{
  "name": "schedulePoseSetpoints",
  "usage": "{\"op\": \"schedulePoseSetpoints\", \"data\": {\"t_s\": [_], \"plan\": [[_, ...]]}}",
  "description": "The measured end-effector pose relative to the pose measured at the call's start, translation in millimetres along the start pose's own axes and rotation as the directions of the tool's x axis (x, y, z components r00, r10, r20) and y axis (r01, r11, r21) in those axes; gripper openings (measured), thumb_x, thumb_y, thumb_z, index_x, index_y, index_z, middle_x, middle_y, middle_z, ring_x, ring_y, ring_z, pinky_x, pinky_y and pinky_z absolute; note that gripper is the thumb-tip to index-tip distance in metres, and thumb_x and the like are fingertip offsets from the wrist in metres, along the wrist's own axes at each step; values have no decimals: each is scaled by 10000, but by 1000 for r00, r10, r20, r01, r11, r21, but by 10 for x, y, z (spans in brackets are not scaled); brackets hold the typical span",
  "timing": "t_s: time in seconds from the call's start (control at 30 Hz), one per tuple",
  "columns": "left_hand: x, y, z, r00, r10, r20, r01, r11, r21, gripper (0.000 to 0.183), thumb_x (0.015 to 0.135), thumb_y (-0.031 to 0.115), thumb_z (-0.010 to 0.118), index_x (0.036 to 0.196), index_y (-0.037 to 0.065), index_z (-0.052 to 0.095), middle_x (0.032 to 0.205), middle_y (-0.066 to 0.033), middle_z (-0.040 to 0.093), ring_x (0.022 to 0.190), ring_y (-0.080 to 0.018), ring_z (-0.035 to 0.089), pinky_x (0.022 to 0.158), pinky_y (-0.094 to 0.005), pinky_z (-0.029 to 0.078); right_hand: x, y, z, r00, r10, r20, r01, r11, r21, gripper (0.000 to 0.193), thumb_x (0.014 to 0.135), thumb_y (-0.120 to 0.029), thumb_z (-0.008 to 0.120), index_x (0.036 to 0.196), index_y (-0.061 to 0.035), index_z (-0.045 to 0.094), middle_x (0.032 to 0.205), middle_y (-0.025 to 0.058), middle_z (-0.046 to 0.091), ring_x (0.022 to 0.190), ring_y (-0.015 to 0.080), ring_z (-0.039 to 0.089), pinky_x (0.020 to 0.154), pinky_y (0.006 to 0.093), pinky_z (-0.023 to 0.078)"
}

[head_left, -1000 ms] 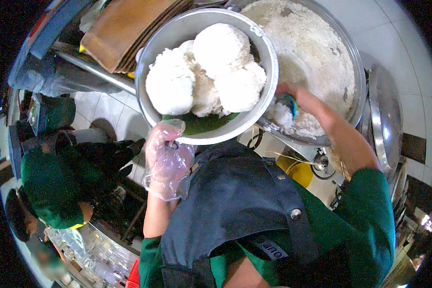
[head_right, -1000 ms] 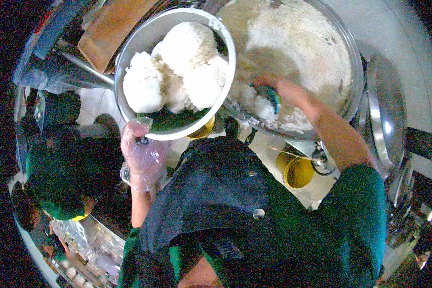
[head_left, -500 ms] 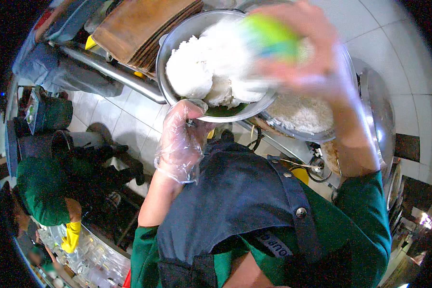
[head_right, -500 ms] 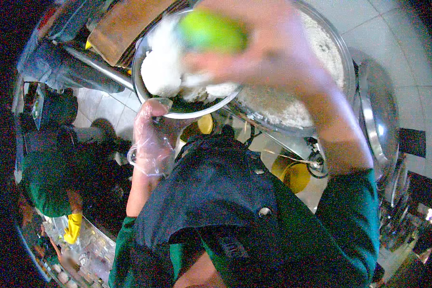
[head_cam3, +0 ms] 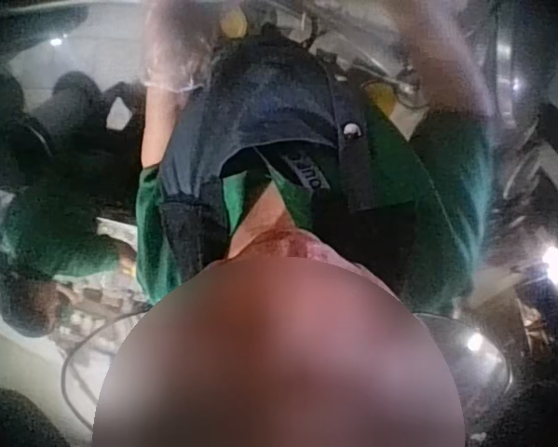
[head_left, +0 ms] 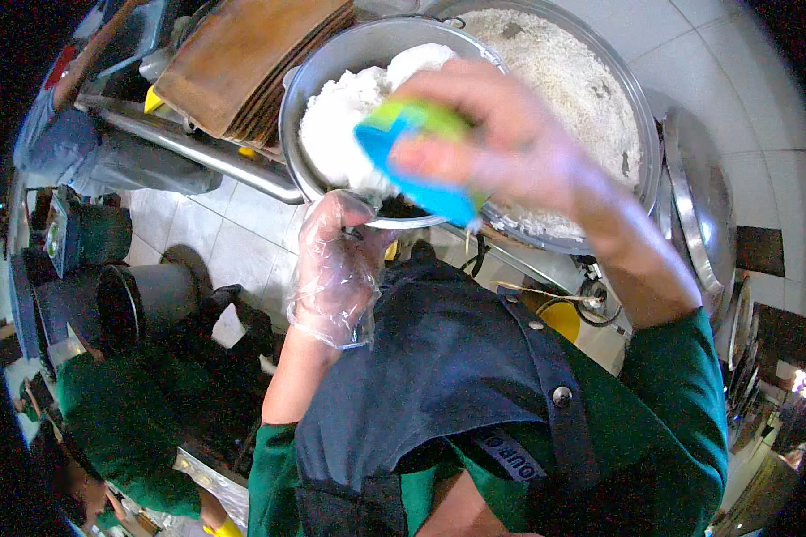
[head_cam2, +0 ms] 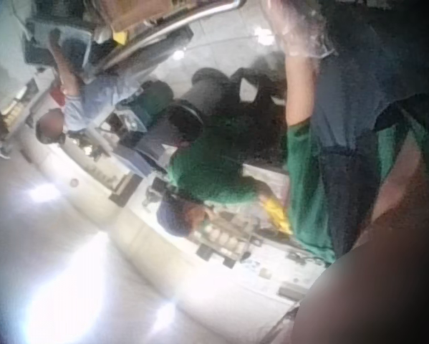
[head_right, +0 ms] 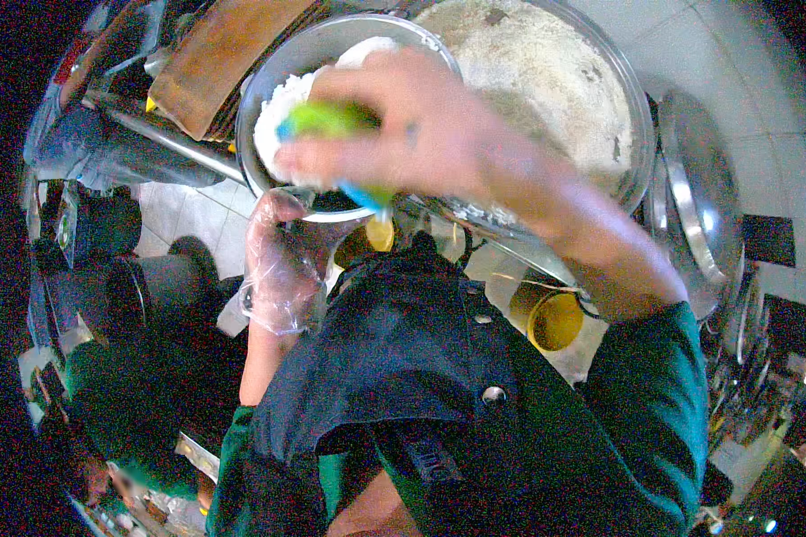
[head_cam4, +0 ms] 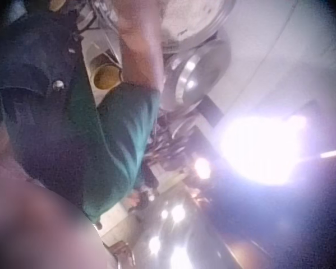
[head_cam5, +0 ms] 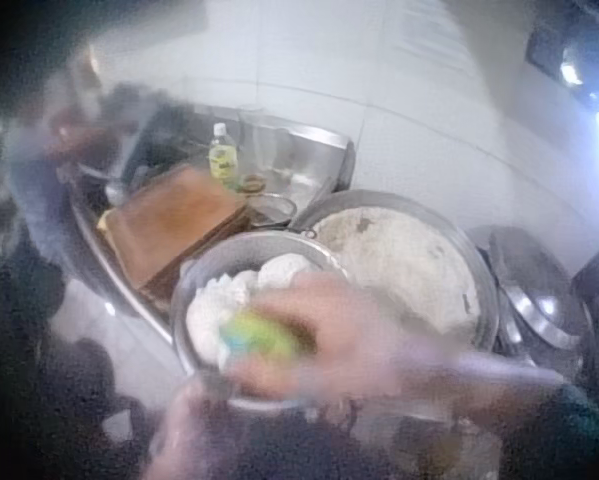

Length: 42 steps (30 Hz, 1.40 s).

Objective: The person scoops cooked rice from a large metal pot into a smaller bowl using a plastic scoop. They then walk to a counter and place the bowl of rice on a plate.

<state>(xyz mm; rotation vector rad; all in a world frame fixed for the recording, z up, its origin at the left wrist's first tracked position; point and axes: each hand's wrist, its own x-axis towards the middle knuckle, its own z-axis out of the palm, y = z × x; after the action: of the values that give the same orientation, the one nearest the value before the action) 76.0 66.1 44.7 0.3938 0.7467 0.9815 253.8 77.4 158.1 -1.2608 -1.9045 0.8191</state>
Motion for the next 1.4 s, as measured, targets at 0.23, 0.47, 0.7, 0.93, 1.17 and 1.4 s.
{"op": "schedulePoseSetpoints", "data": {"t_s": [0.23,0.47,0.7,0.93,1.17,1.4], "plan": [[-17,73,92,1000,17,-23,-19,998,-59,75,716,113,526,753,47,520,901,-88,553,901,-253,563,862,-453,490,-217,498,-337,905,-305,-296,193,915,-354,503,719,-541,625,835,-51,638,786,150,606,743,269,580,649,389,427],[4,77,83,960,56,-274,-49,998,32,116,733,177,540,705,86,475,821,-45,522,854,-198,530,786,-373,462,-615,1787,-1582,717,466,-518,-695,528,-488,616,822,-596,483,1094,-53,585,1064,159,612,1027,301,562,889,448,403],[-38,90,-74,952,142,-273,-143,990,16,62,684,119,511,644,79,485,739,-35,531,794,-192,518,807,-358,430,-835,3218,-1432,933,270,-238,-252,19,-968,560,750,-537,545,1033,-60,615,886,146,620,959,270,546,893,398,369],[-27,68,-169,907,233,-350,-175,966,190,405,663,152,517,1020,-36,542,1070,-148,590,1007,-322,556,918,-503,451,-898,3322,-1420,887,427,-175,-233,88,-968,534,702,-556,558,891,-70,670,814,156,631,904,285,565,865,419,370],[26,55,-173,961,163,-222,-170,985,-14,93,661,151,544,673,74,493,809,-102,581,877,-265,565,847,-497,475,-1076,3328,-1279,794,586,-163,-270,100,-958,589,703,-608,494,877,-77,678,806,172,642,838,304,598,834,422,387],[111,23,-157,971,146,-189,-132,987,89,264,658,159,543,897,46,537,1081,-139,543,1031,-319,522,875,-563,449,-1288,3108,-603,488,870,-69,-499,213,-840,649,726,-653,456,979,-96,673,884,177,657,904,344,608,844,410,432]]}}
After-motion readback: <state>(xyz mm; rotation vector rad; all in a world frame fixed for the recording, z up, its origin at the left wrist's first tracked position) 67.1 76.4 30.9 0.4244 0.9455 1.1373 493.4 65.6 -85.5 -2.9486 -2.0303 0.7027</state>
